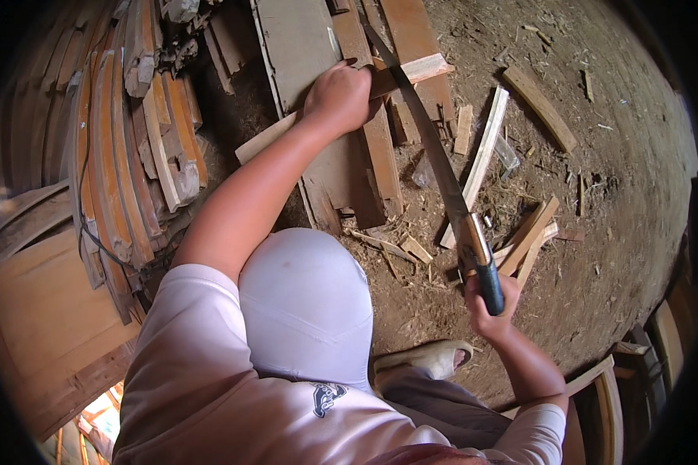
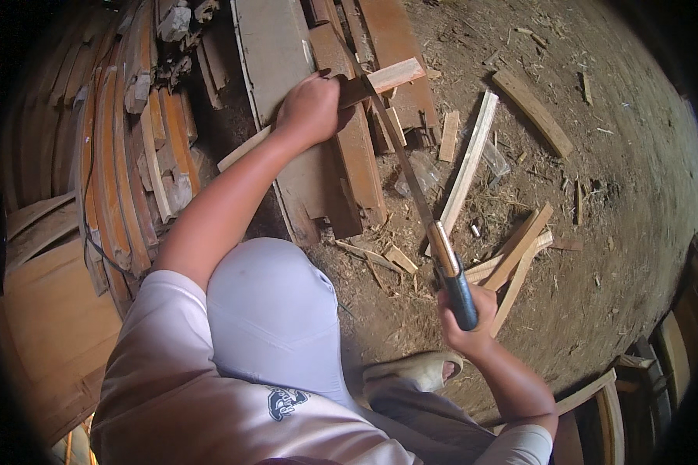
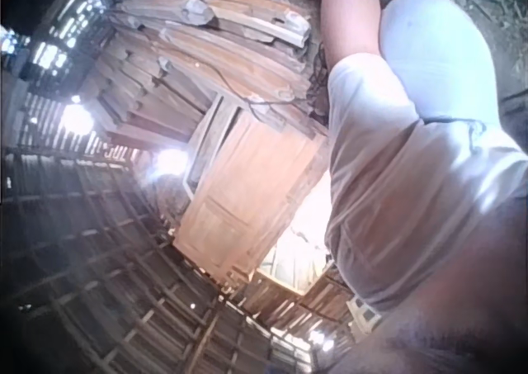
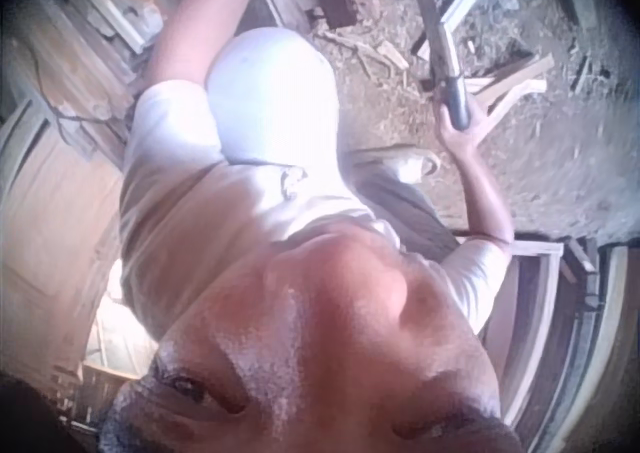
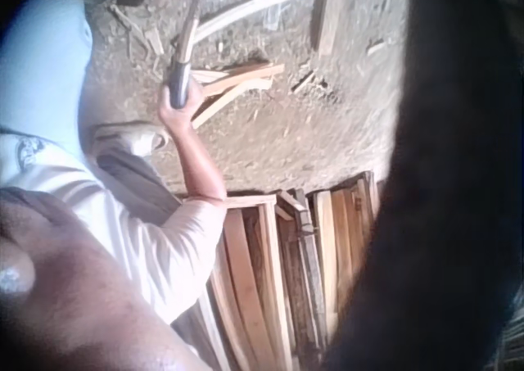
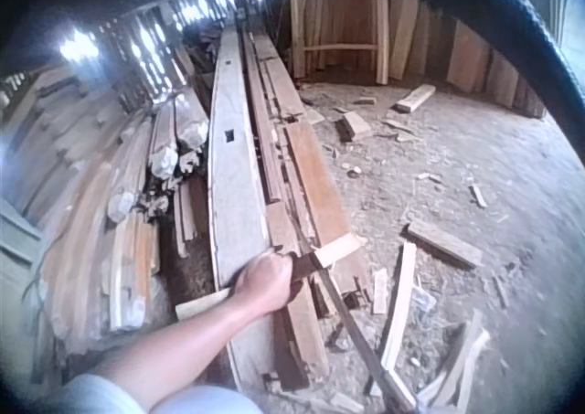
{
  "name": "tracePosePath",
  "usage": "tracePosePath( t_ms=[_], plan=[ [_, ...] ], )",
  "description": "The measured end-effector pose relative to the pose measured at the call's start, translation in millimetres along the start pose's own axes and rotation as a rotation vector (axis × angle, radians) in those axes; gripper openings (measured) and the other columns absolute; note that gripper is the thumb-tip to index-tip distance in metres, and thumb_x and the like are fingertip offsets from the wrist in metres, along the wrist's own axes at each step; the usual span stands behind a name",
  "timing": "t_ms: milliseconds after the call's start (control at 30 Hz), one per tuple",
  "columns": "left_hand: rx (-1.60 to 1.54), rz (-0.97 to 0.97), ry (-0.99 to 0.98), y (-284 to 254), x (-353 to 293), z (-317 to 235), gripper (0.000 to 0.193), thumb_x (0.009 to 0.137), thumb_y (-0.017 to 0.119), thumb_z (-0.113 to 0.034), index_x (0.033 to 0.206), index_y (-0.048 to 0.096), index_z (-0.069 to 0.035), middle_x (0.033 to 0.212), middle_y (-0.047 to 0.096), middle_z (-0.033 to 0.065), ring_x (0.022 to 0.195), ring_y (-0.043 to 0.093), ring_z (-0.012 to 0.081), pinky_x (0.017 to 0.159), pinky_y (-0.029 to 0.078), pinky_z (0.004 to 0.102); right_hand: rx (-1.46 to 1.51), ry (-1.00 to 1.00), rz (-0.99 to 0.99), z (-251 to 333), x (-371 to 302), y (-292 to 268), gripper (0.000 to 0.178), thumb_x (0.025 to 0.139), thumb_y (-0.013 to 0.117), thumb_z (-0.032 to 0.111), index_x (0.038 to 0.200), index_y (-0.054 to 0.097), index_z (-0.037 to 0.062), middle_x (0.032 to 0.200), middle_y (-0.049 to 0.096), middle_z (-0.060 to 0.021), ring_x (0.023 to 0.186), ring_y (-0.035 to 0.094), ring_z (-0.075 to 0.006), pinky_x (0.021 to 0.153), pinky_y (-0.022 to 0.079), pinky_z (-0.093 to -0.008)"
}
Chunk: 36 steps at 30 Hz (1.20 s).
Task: The person sits on the floor and uses a hand saw to cut small wooden strips into shorter pieces. They hold the wood with one hand and saw with the other, periodically inspecting the cut pieces and stacking them on the ground.
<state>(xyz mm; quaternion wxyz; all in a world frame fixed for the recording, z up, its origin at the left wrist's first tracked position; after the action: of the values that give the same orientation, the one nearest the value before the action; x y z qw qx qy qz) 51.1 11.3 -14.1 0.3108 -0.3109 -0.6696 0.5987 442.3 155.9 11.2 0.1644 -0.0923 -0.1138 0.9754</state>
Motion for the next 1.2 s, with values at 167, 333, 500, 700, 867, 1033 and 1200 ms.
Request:
tracePosePath(
  t_ms=[167, 333, 500, 700, 867, 1033, 1200],
  plan=[
    [0.032, -0.002, -0.044, 1, 0, 0, 0.031, 0.083, 0.078, -0.027, 0.089, 0.069, 0.002, 0.092, 0.071, 0.0235, 0.098, 0.068, 0.0408, 0.091, 0.055, 0.0487, -0.059, -0.184, -0.016, -6, 9, 8, 0.007, 0.073, 0.066, 0.003, 0.080, 0.067, 0.0024, 0.064, 0.063, -0.0083, 0.053, 0.063, -0.0226, 0.057, 0.050, -0.0321],
    [0.026, 0.017, -0.067, 1, -2, 0, 0.032, 0.084, 0.077, -0.028, 0.089, 0.069, 0.003, 0.091, 0.071, 0.0244, 0.097, 0.068, 0.0413, 0.090, 0.055, 0.0490, -0.114, -0.232, -0.033, -10, 13, -3, 0.011, 0.070, 0.067, 0.006, 0.081, 0.067, 0.0024, 0.065, 0.065, -0.0085, 0.054, 0.065, -0.0242, 0.058, 0.051, -0.0328],
    [0.019, -0.036, -0.036, -4, -3, -4, 0.011, 0.079, 0.064, -0.005, 0.084, 0.070, 0.002, 0.090, 0.072, 0.0229, 0.095, 0.070, 0.0387, 0.089, 0.057, 0.0473, -0.085, -0.237, -0.040, -18, 14, -5, 0.012, 0.070, 0.065, 0.007, 0.080, 0.067, 0.0020, 0.066, 0.066, -0.0083, 0.055, 0.066, -0.0240, 0.059, 0.052, -0.0325],
    [-0.015, -0.024, -0.060, -4, -4, -1, 0.033, 0.084, 0.078, -0.029, 0.088, 0.069, 0.003, 0.089, 0.071, 0.0248, 0.095, 0.068, 0.0420, 0.090, 0.054, 0.0496, -0.118, -0.170, -0.023, -3, 15, -10, 0.011, 0.070, 0.065, 0.006, 0.080, 0.068, 0.0023, 0.068, 0.068, -0.0081, 0.055, 0.066, -0.0237, 0.060, 0.052, -0.0323],
    [0.032, -0.024, -0.044, 0, -3, 2, 0.035, 0.084, 0.078, -0.031, 0.086, 0.069, 0.003, 0.089, 0.071, 0.0243, 0.094, 0.068, 0.0417, 0.089, 0.055, 0.0496, -0.171, -0.204, -0.136, 16, 14, -5, 0.011, 0.072, 0.067, 0.008, 0.081, 0.068, 0.0024, 0.069, 0.068, -0.0078, 0.055, 0.067, -0.0225, 0.060, 0.052, -0.0316],
    [0.025, -0.035, -0.004, 9, -1, 3, 0.039, 0.084, 0.077, -0.035, 0.095, 0.069, 0.001, 0.091, 0.071, 0.0244, 0.095, 0.069, 0.0420, 0.089, 0.055, 0.0497, -0.282, -0.300, -0.104, 46, 14, -21, 0.013, 0.071, 0.069, 0.004, 0.084, 0.070, 0.0035, 0.068, 0.068, -0.0076, 0.055, 0.066, -0.0205, 0.056, 0.050, -0.0307],
    [-0.070, -0.208, 0.090, 8, -6, 4, 0.045, 0.084, 0.077, -0.041, 0.103, 0.067, -0.002, 0.092, 0.071, 0.0264, 0.092, 0.069, 0.0444, 0.097, 0.055, 0.0484, -0.314, -0.061, -0.303, 138, 10, -99, 0.019, 0.086, 0.072, 0.009, 0.100, 0.065, -0.0004, 0.069, 0.061, -0.0037, 0.053, 0.055, -0.0124, 0.051, 0.039, -0.0267]
  ],
)
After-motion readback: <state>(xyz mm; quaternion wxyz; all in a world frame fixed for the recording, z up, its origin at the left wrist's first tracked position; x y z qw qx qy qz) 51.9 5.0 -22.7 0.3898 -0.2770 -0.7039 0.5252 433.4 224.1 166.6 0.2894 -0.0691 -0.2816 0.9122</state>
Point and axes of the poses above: each hand's wrist, its own x-axis towards the middle knuckle, its own y-axis out of the palm, z = x × y, the point moved 2 cm from there along x, towards the middle knuckle
